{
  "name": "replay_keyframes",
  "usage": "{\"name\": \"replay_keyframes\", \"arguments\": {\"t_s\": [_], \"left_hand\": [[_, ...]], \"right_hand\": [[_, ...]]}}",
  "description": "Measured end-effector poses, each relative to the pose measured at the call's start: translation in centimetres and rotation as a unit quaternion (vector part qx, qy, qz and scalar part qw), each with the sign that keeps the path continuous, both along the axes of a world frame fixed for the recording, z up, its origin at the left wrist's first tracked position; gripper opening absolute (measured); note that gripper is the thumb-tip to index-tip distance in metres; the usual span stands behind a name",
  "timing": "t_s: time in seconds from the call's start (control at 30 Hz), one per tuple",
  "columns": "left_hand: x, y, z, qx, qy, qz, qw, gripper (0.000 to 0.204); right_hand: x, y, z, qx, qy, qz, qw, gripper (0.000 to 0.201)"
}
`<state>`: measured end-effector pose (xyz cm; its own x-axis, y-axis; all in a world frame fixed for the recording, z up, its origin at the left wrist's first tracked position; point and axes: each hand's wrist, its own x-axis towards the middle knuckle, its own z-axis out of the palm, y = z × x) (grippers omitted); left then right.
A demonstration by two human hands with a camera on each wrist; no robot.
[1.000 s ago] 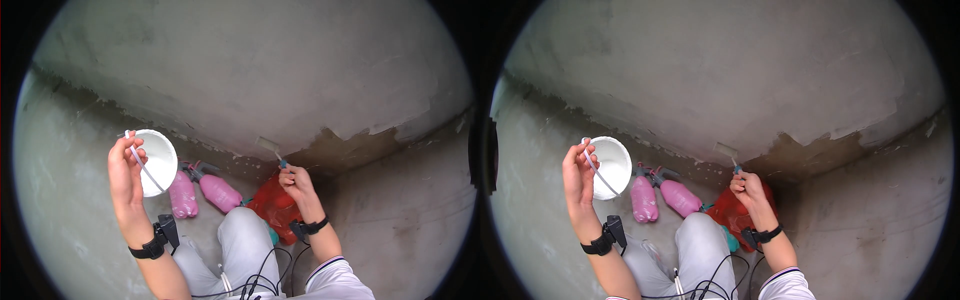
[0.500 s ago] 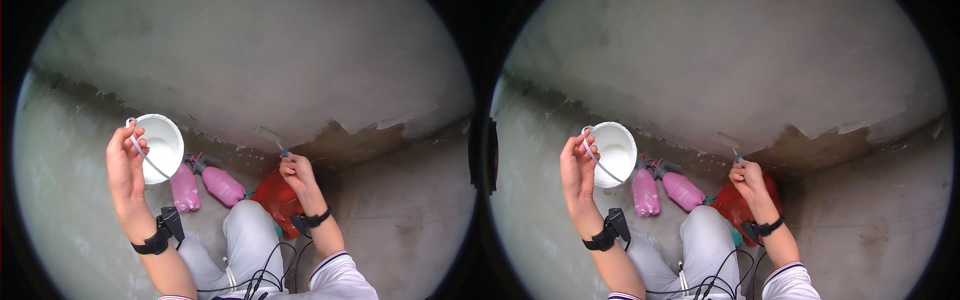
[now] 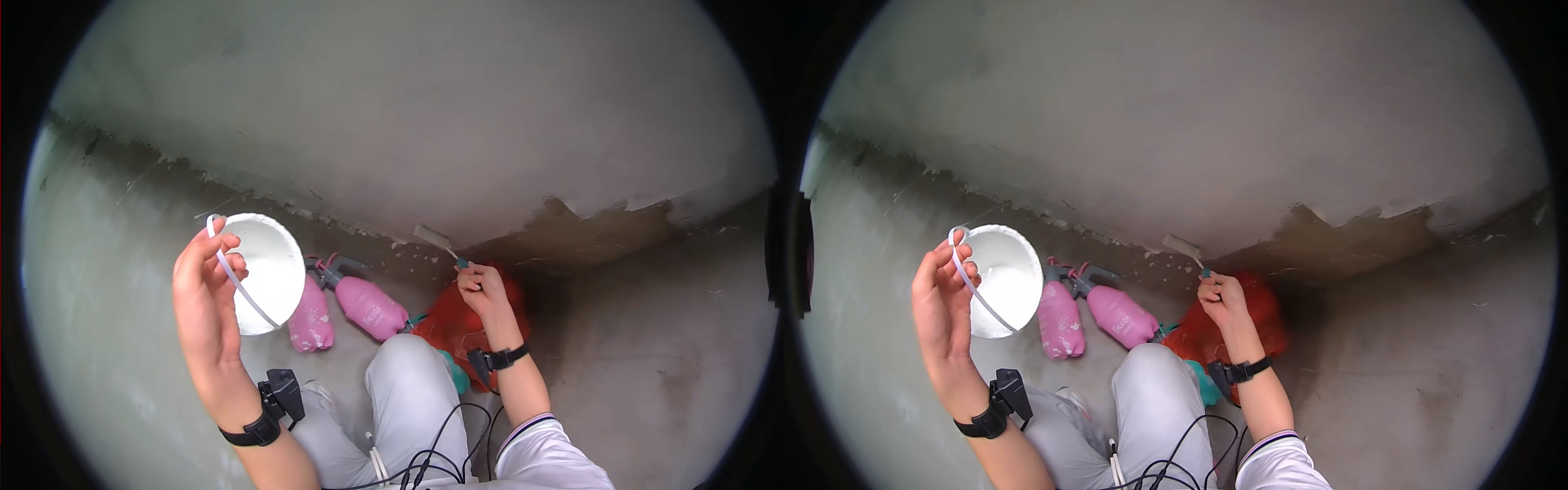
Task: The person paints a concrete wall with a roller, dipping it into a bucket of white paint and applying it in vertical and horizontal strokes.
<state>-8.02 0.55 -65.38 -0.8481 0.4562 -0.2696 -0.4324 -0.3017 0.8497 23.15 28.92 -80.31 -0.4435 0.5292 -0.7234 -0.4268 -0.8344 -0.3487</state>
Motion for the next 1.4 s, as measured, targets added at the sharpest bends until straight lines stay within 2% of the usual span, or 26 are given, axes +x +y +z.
{"name": "replay_keyframes", "arguments": {"t_s": [0.03, 0.13, 0.17, 0.3, 0.43, 0.53, 0.67, 0.87, 1.03, 1.27, 1.3, 1.4], "left_hand": [[-0.4, -0.2, -0.4, 0.002, -0.017, 0.001, 1.0, 0.038], [-0.7, -0.5, -1.3, 0.016, -0.027, 0.013, 0.999, 0.036], [-0.7, -0.5, -1.6, 0.025, -0.03, 0.012, 0.999, 0.036], [-1.5, -0.7, -3.1, 0.05, -0.044, 0.003, 0.998, 0.036], [-1.7, -0.6, -3.5, 0.057, -0.045, -0.009, 0.997, 0.035], [-2.1, -0.6, -3.6, 0.054, -0.051, -0.024, 0.997, 0.035], [-1.9, -0.6, -3.1, 0.071, -0.069, -0.031, 0.995, 0.035], [-2.6, -0.7, -3.6, 0.064, -0.086, -0.038, 0.994, 0.032], [-1.6, -0.6, -1.9, 0.042, -0.05, -0.018, 0.998, 0.035], [-0.4, 0.0, -0.2, 0.004, -0.008, 0.008, 1.0, 0.038], [-0.4, 0.1, 0.0, 0.006, -0.008, 0.01, 1.0, 0.039], [-0.4, 0.1, 0.1, 0.008, -0.011, 0.008, 1.0, 0.037]], "right_hand": [[1.3, -1.0, 3.1, -0.005, 0.026, 0.0, 1.0, 0.011], [5.3, -5.1, 10.9, 0.069, 0.06, 0.006, 0.996, 0.022], [6.6, -6.4, 13.4, 0.105, 0.071, 0.006, 0.992, 0.031], [9.2, -11.5, 23.4, 0.237, 0.067, -0.037, 0.969, 0.035], [9.8, -14.7, 29.2, 0.34, 0.053, -0.064, 0.937, 0.041], [9.6, -15.3, 30.5, 0.335, 0.054, -0.064, 0.938, 0.042], [9.4, -14.6, 28.3, 0.275, 0.068, -0.045, 0.958, 0.039], [8.0, -11.8, 21.2, 0.195, 0.06, -0.041, 0.978, 0.033], [6.4, -6.9, 14.1, 0.083, 0.077, -0.039, 0.993, 0.026], [4.1, -0.8, 2.1, -0.009, 0.017, -0.035, 0.999, 0.012], [4.1, -0.6, 1.3, -0.023, 0.016, -0.049, 0.998, 0.011], [3.8, -1.2, 3.1, -0.014, 0.036, -0.056, 0.998, 0.013]]}}
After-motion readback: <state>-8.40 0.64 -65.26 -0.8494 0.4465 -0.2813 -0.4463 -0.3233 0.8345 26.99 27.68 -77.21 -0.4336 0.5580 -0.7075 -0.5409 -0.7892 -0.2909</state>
